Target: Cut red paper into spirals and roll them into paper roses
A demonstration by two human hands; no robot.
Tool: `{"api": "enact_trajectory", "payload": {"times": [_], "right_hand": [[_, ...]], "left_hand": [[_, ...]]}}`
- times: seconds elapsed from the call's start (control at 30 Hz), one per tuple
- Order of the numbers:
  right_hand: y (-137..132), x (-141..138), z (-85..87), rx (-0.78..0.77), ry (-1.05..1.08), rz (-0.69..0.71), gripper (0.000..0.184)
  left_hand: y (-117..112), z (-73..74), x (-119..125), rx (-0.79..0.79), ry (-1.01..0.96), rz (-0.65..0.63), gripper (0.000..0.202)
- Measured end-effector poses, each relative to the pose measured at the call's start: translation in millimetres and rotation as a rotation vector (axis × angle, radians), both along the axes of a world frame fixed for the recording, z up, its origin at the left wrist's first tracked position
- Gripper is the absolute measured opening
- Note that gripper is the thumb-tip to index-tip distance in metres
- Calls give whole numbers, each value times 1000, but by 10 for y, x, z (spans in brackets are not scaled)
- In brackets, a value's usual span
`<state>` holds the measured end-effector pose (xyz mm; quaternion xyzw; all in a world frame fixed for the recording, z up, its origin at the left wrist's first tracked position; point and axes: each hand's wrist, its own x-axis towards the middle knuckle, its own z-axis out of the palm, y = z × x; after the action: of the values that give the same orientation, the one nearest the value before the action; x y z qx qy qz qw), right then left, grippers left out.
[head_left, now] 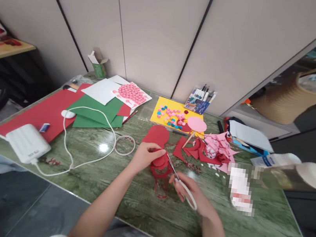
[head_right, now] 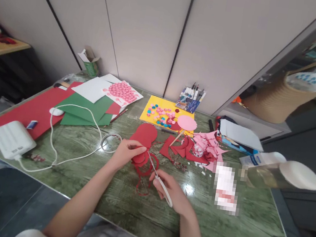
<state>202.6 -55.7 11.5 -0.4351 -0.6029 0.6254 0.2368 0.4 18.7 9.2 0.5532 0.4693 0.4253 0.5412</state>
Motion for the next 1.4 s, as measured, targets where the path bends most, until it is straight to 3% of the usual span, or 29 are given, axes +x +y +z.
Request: {"api": "enact_trajectory", "payload": {"times": [0.23, 0.57, 1.4], "right_hand": [[-6, 31, 18, 1, -24, 43, 28], [-17, 35, 80, -31, -92, 115, 31], [-19, 110, 78, -94, -190, 203, 32]], "left_hand": [[25, 50, -71, 98, 54, -101, 27], [56, 78, -207, 77, 157, -272, 30], [41, 81, -255, 74, 240, -448, 33]]}}
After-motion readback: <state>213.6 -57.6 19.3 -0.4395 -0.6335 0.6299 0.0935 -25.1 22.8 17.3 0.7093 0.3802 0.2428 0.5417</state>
